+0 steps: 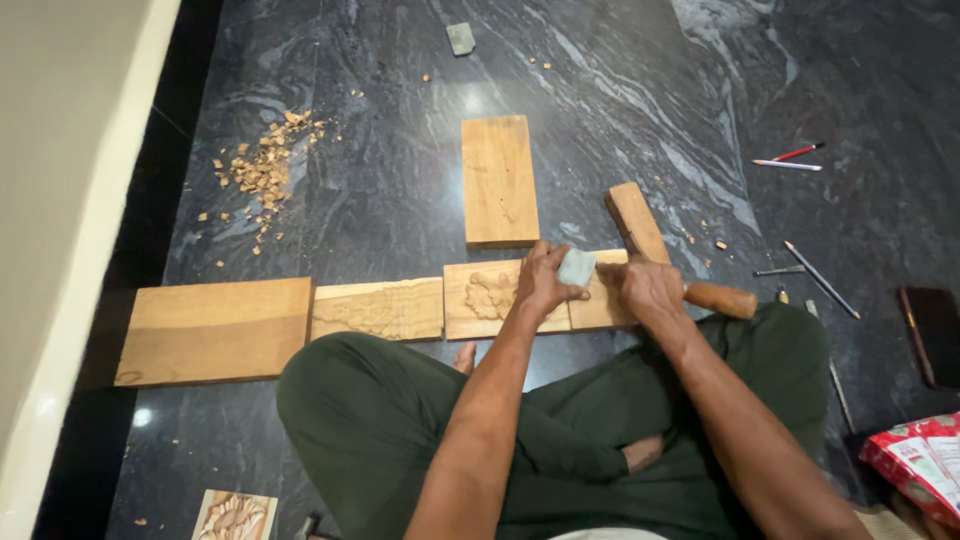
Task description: The person sits cross-legged on the floor and uses a chisel and mallet to carve a design into a rectangular wooden plank. They repeatedly strike the chisel to remove wood shavings and refine the pattern.
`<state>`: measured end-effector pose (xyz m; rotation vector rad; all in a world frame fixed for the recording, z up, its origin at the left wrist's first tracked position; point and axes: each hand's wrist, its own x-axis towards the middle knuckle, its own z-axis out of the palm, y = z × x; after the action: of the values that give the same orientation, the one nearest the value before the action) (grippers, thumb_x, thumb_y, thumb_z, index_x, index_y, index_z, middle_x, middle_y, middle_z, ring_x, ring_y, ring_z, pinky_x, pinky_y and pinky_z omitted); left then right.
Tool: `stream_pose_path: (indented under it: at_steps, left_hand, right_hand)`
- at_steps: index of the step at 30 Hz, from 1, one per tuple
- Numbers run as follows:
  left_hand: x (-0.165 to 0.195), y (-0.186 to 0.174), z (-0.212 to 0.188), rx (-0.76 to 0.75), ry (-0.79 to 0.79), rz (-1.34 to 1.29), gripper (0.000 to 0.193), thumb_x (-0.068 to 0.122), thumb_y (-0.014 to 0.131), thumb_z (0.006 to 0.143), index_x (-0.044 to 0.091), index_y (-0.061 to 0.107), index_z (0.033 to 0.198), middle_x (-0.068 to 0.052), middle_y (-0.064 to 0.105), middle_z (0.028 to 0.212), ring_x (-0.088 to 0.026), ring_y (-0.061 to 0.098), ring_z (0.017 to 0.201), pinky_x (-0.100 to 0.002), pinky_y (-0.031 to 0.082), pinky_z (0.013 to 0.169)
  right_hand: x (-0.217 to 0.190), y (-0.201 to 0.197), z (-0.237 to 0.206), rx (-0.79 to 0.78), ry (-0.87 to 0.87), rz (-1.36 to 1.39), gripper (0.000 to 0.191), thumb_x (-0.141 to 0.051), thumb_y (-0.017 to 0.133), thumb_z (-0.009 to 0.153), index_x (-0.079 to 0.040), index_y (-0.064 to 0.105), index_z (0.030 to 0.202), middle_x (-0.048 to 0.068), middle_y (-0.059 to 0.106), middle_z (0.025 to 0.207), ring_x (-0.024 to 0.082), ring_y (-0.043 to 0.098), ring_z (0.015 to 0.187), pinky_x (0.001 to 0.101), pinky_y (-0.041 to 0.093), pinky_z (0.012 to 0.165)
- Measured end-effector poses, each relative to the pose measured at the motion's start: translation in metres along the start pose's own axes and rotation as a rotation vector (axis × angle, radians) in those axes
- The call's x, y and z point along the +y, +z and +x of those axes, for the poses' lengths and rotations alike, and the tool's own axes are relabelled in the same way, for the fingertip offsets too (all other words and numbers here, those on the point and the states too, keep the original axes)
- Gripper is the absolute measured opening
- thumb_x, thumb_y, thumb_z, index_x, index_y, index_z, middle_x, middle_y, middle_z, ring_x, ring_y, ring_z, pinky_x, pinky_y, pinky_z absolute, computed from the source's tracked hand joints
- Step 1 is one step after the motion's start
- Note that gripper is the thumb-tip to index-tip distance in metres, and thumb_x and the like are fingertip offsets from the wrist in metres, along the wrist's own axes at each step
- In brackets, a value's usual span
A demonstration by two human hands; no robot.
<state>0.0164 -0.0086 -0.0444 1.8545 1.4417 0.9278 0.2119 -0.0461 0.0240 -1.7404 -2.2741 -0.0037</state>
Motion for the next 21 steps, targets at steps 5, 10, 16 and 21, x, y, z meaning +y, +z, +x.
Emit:
stream_pose_path:
  at_steps: [5, 10, 16, 21]
  left_hand:
    - [-0.004, 0.002, -0.001, 0.054, 0.059, -0.003, 0.097, 0.031, 0.101, 0.043, 0.003, 0.068, 0.13, -0.015, 0.06, 0.114, -0.037, 0.058, 0.111, -0.044, 0.049, 0.097]
    - [-0.004, 0.001, -0.005, 0.043, 0.044, -0.056, 0.093, 0.028, 0.101, 0.04, 0.005, 0.071, 0.125, -0.012, 0.062, 0.11, -0.033, 0.061, 0.106, -0.042, 0.052, 0.093]
    - [0.002, -0.003, -0.01, 0.079, 0.073, -0.067, 0.089, 0.025, 0.101, 0.039, 0.005, 0.072, 0.121, -0.013, 0.062, 0.109, -0.033, 0.062, 0.105, -0.043, 0.052, 0.092]
    - [0.002, -0.001, -0.008, 0.065, 0.021, -0.059, 0.09, 0.022, 0.101, 0.038, 0.005, 0.073, 0.122, -0.012, 0.062, 0.107, -0.033, 0.062, 0.104, -0.043, 0.052, 0.091]
  right_hand:
    - [0.001, -0.017, -0.017, 0.06, 0.06, -0.021, 0.026, -0.034, 0.067, 0.091, -0.028, 0.081, 0.112, 0.017, 0.072, 0.087, 0.036, 0.071, 0.075, 0.047, 0.054, 0.064]
    - [0.003, -0.009, -0.01, 0.037, 0.06, 0.055, 0.031, -0.021, 0.063, 0.091, -0.029, 0.081, 0.115, 0.017, 0.073, 0.089, 0.038, 0.07, 0.077, 0.0468, 0.054, 0.066]
    - [0.0, 0.013, -0.019, 0.069, -0.129, 0.025, 0.035, -0.018, 0.062, 0.09, -0.029, 0.081, 0.117, 0.013, 0.071, 0.082, 0.033, 0.07, 0.074, 0.0467, 0.052, 0.065]
    - [-0.008, 0.018, -0.017, 0.107, -0.076, -0.02, 0.027, -0.026, 0.066, 0.088, -0.03, 0.082, 0.11, 0.012, 0.068, 0.073, 0.031, 0.068, 0.064, 0.0464, 0.051, 0.057]
